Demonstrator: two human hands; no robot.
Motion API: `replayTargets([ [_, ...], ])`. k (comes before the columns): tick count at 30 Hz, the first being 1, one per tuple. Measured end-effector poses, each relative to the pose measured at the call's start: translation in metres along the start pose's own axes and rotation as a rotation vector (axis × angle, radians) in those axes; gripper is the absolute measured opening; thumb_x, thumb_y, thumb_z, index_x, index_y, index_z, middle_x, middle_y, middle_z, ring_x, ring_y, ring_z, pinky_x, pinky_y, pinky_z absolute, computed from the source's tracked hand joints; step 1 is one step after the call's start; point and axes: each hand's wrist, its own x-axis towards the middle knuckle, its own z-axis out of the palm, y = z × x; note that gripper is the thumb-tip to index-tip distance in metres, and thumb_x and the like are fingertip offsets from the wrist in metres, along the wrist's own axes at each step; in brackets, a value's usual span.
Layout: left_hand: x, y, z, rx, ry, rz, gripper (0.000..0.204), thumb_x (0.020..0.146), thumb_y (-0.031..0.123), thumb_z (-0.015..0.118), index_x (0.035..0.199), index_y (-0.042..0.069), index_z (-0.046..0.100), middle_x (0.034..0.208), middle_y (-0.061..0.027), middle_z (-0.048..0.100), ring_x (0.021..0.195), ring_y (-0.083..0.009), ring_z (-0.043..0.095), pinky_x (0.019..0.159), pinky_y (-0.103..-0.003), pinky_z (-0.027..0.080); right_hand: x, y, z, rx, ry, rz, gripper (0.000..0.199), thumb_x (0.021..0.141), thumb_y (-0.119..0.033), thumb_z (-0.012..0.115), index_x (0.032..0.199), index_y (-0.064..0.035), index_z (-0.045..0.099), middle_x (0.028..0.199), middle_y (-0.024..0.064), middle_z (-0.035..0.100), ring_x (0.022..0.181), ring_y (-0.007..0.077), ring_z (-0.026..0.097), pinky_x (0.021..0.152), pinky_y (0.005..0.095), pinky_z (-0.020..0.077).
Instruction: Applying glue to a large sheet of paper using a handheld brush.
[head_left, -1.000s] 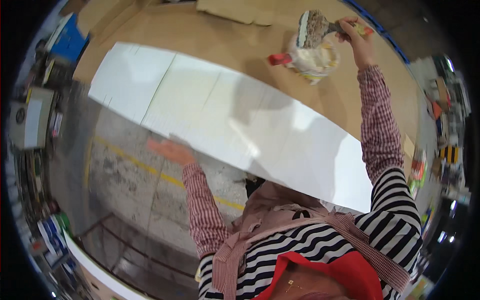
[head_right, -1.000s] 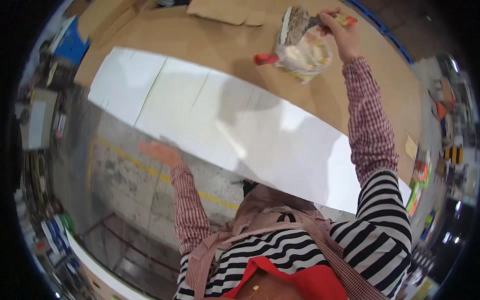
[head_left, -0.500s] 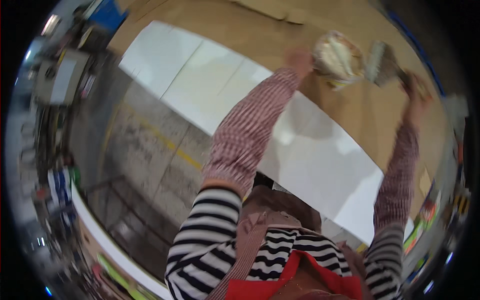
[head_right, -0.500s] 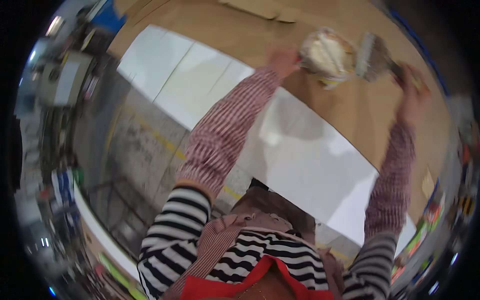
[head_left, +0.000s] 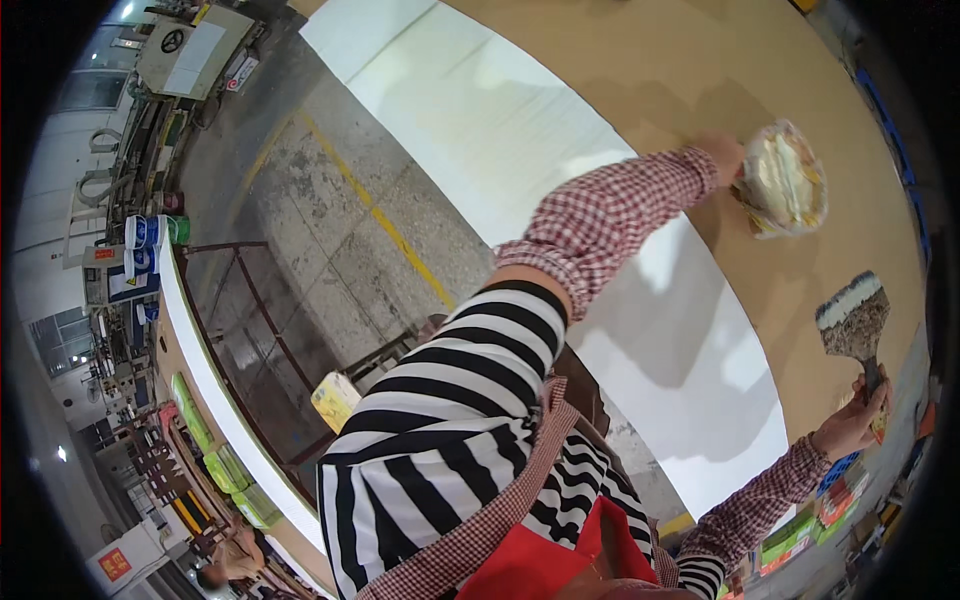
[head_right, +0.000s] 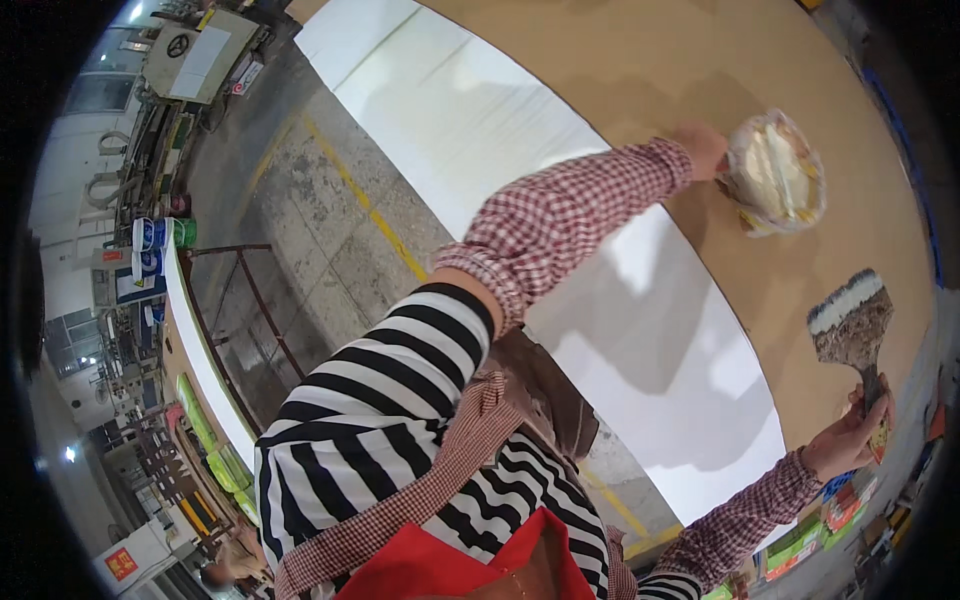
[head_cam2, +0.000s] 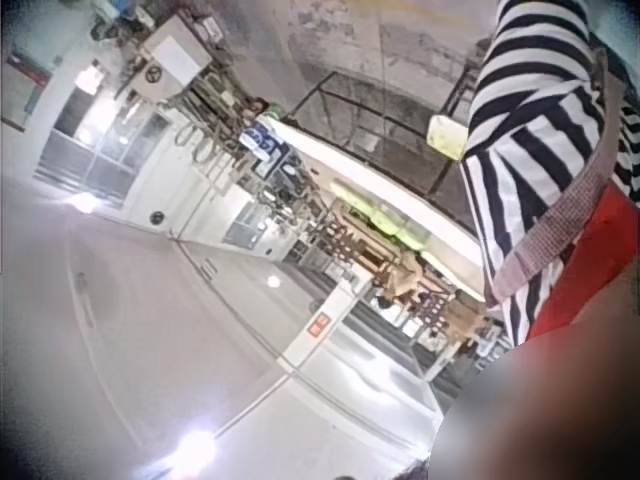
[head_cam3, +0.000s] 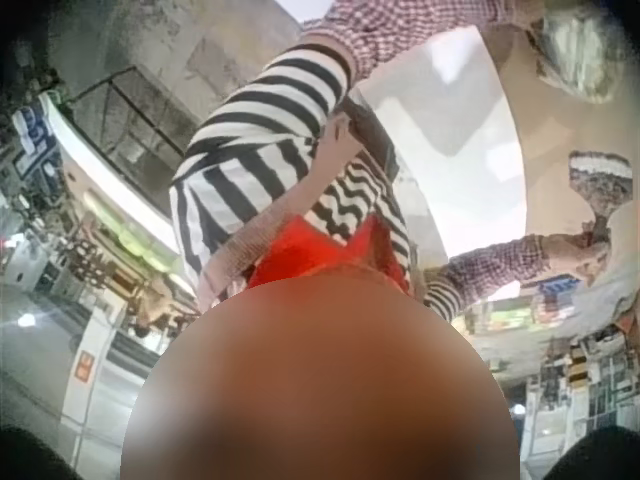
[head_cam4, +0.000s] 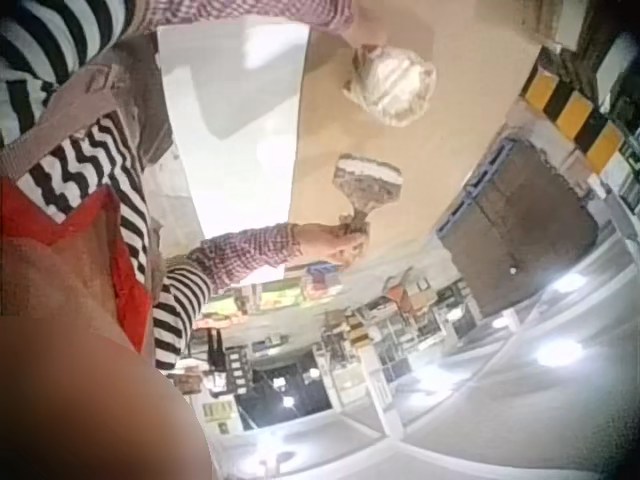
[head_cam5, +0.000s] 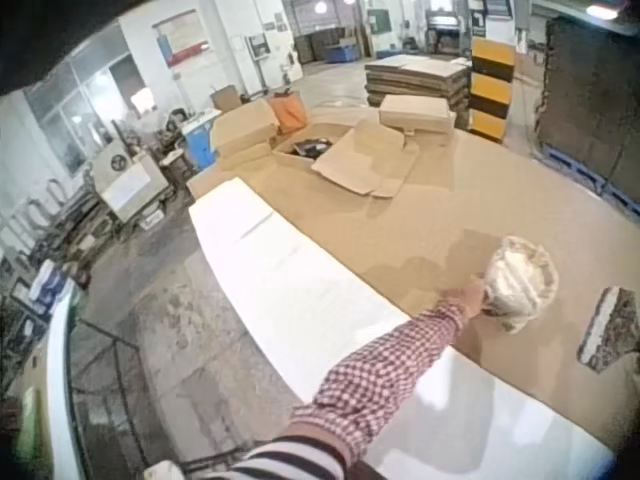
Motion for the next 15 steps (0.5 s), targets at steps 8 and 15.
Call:
replayTargets([
  [8,0.033,0.003,-0.005,0.106,-0.01,0.099,0.029,0.073,0.028,0.072,0.094,0.008,0.073,0.096,-0.0123,0.07,0.095,-0.0309,0.066,0.08,-0.045,0.052,0.001,0.014,0.038,-0.046,0.15,0.234,0.036,0.101,-0.022,0.044,0.127,-0.0011,0.053,0.108,0.0126,0.064,0.092,0.0193,0.062,0.088,0.0323,0.0495],
  [15,0.023,-0.139,-0.073,-0.494,-0.084,0.066,0.022,0.077,0.027,0.074,0.093,0.012,0.073,0.086,-0.0142,0.07,0.079,-0.0306,0.067,0.076,-0.042,0.054,0.038,0.012,0.185,-0.331,0.176,-0.069,0.035,0.094,-0.029,0.059,0.113,-0.0002,0.063,0.095,0.0071,0.067,0.085,0.0149,0.064,0.078,0.0254,0.0517],
])
